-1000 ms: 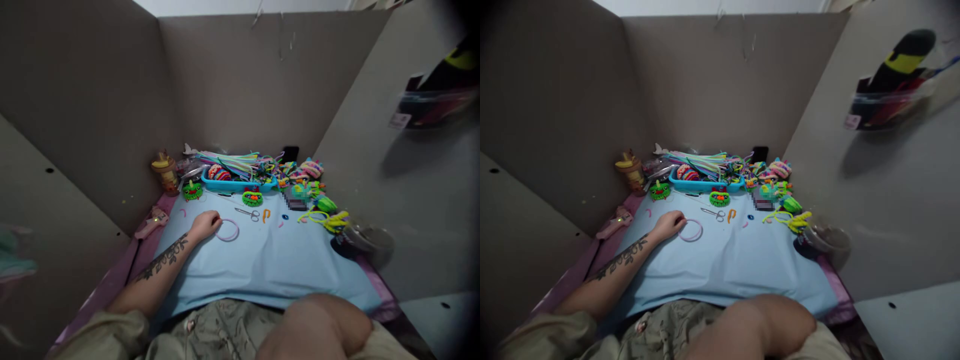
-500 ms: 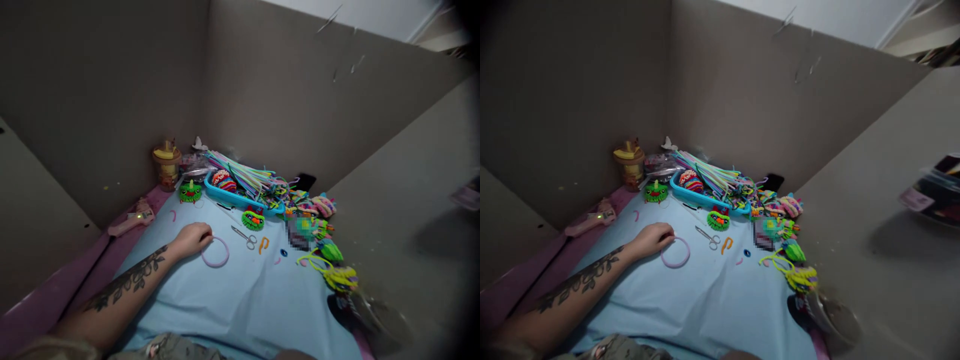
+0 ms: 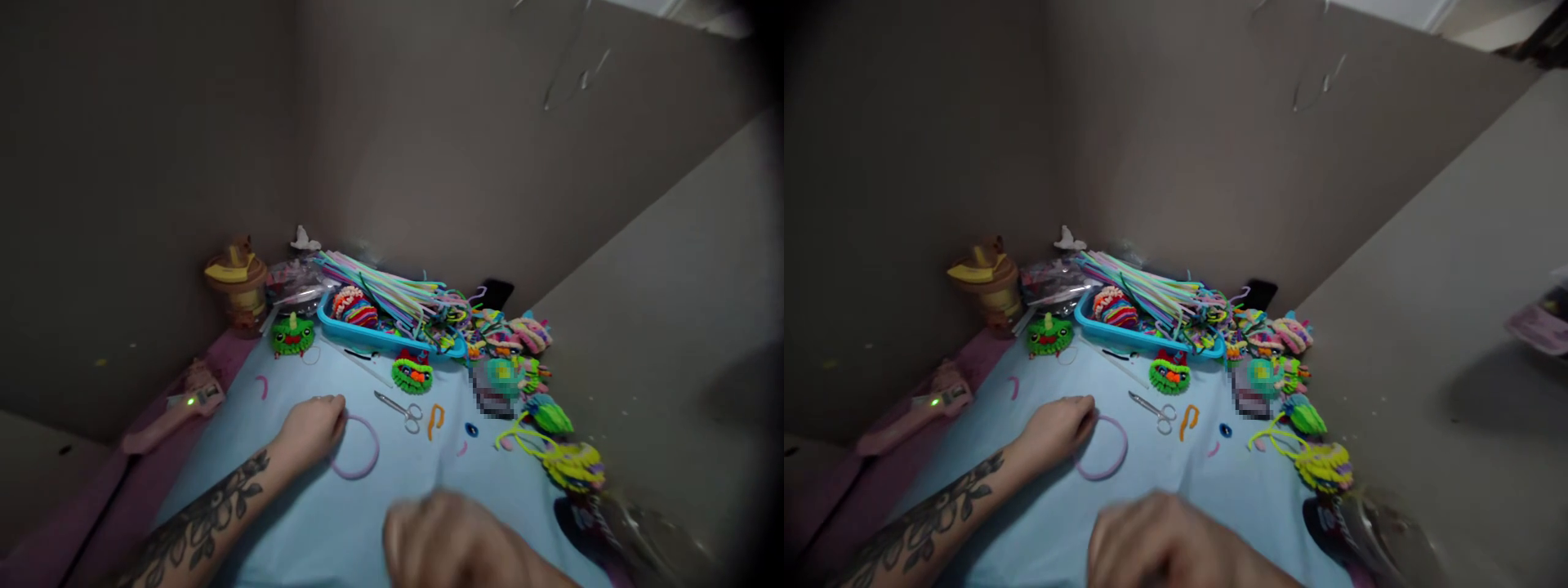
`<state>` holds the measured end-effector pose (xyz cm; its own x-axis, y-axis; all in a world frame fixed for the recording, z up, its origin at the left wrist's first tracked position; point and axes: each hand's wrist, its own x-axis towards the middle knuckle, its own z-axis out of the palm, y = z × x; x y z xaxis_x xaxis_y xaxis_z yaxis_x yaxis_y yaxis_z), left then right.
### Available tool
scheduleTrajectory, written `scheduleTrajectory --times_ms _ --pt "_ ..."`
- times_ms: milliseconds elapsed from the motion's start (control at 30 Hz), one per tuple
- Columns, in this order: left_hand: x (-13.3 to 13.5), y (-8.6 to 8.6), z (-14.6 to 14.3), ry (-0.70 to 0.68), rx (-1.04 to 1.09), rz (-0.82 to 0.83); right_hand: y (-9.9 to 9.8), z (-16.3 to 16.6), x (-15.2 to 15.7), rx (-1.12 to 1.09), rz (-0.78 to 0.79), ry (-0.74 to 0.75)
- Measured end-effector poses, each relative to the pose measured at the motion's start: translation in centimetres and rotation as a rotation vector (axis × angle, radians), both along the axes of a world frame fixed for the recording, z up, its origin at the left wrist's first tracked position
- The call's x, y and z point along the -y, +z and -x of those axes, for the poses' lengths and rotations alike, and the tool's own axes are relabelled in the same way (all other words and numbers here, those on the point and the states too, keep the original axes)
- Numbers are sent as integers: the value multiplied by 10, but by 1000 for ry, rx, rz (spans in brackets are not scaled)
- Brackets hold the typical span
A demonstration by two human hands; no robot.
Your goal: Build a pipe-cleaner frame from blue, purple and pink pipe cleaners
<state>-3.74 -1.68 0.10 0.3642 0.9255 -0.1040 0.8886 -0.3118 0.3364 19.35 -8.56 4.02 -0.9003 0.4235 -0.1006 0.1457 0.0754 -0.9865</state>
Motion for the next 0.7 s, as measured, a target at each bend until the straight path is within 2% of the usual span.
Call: scheduleTrajectory --times_ms 100,167,233,267,433,533,700 --pt "-8 1 -8 28 6 9 19 0 -63 25 -158 -296" --pt "-11 -1 -9 48 56 21 28 -3 -108 236 -499 -565" --pt "-11 -3 -7 79 148 48 30 -4 -151 481 -815 -747" --pt "-11 -3 -4 94 203 64 30 -3 -171 636 -960 -765" --pt "-16 -3 15 141 385 87 20 21 -244 844 -1087 -691" --pt "-21 -6 24 150 414 59 12 39 -264 970 -1133 -622" --pt "-24 -10 26 101 435 66 1 51 -274 1106 -1190 -562"
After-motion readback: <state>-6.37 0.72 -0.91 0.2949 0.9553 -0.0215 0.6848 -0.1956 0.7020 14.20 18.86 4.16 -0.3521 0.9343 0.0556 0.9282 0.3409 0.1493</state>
